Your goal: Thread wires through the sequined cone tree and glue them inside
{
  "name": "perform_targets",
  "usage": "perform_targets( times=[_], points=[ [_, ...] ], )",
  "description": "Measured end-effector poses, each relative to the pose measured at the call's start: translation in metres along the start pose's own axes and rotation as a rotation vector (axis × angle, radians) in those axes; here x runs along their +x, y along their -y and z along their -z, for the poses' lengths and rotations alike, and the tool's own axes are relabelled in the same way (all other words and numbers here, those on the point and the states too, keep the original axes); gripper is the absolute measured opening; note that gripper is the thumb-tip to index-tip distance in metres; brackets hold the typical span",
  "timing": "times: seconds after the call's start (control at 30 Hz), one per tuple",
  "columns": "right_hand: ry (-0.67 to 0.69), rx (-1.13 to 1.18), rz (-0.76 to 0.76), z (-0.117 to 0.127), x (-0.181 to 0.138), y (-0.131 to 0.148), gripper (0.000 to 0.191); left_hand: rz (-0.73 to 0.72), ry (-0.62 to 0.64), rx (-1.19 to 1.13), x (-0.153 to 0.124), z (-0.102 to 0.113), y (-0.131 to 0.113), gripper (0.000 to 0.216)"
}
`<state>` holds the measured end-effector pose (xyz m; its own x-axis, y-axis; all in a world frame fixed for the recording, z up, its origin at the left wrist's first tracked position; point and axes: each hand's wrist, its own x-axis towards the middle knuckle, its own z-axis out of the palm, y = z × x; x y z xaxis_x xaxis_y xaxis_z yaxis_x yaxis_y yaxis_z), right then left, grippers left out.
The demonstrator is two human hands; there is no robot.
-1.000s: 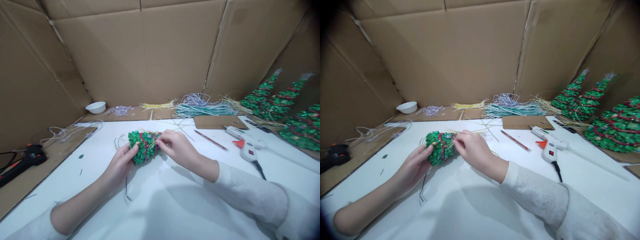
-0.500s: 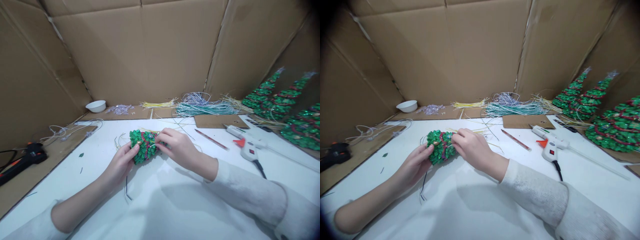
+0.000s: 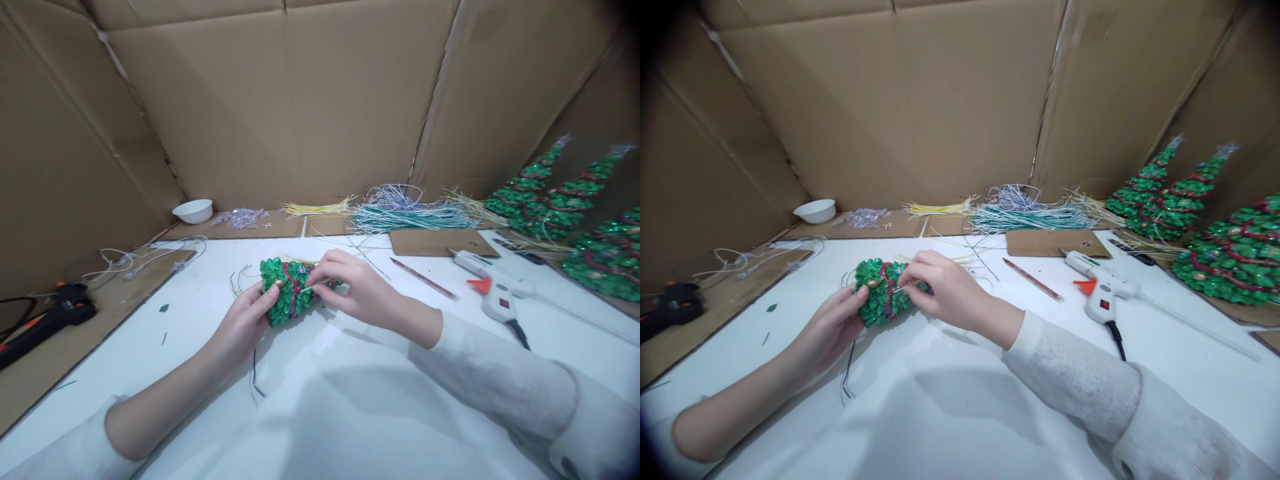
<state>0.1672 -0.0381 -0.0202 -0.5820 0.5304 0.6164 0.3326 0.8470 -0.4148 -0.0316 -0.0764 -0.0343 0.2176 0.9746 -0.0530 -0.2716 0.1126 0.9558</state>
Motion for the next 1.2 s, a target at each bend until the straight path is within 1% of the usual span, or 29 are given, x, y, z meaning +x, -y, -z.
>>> perform_targets(
  times=[0.2,0.3,0.43,0.5,0.63,0.8,0.97,1.03,1.2],
  points=[
    [-0.033,-0.024,-0.081,-0.007,-0.002,-0.003,0.009,0.000,0.015,0.010,0.000,-0.004,-0.001,0.033],
    [-0.049,-0.025,-0.105,-0.010,-0.003,-0.005,0.009,0.005,0.003,0.013,0.001,-0.005,-0.001,0.034],
    [-0.029,-0.037,-0.144,-0.012,-0.004,-0.007,0.010,0.013,-0.011,0.022,0.000,-0.007,-0.001,0.034],
    [-0.015,-0.033,-0.121,-0.012,-0.004,-0.008,0.009,0.020,-0.013,0.029,0.000,-0.008,-0.001,0.033],
    [-0.009,-0.074,-0.021,-0.014,-0.006,-0.012,0.009,0.017,-0.007,0.041,0.002,-0.009,-0.001,0.032],
    [-0.008,-0.283,0.019,-0.014,-0.006,-0.012,0.014,0.029,-0.022,0.054,0.003,-0.012,-0.003,0.033],
    [-0.024,-0.461,0.030,-0.016,-0.007,-0.005,0.019,0.033,-0.032,0.061,0.003,-0.014,-0.005,0.034],
    [-0.038,-0.475,-0.004,-0.018,-0.008,-0.002,0.018,0.036,-0.032,0.061,0.003,-0.014,-0.004,0.033],
    [-0.087,-0.495,-0.169,-0.023,-0.009,0.006,0.016,0.034,-0.061,0.102,0.003,-0.015,-0.003,0.031]
  ],
)
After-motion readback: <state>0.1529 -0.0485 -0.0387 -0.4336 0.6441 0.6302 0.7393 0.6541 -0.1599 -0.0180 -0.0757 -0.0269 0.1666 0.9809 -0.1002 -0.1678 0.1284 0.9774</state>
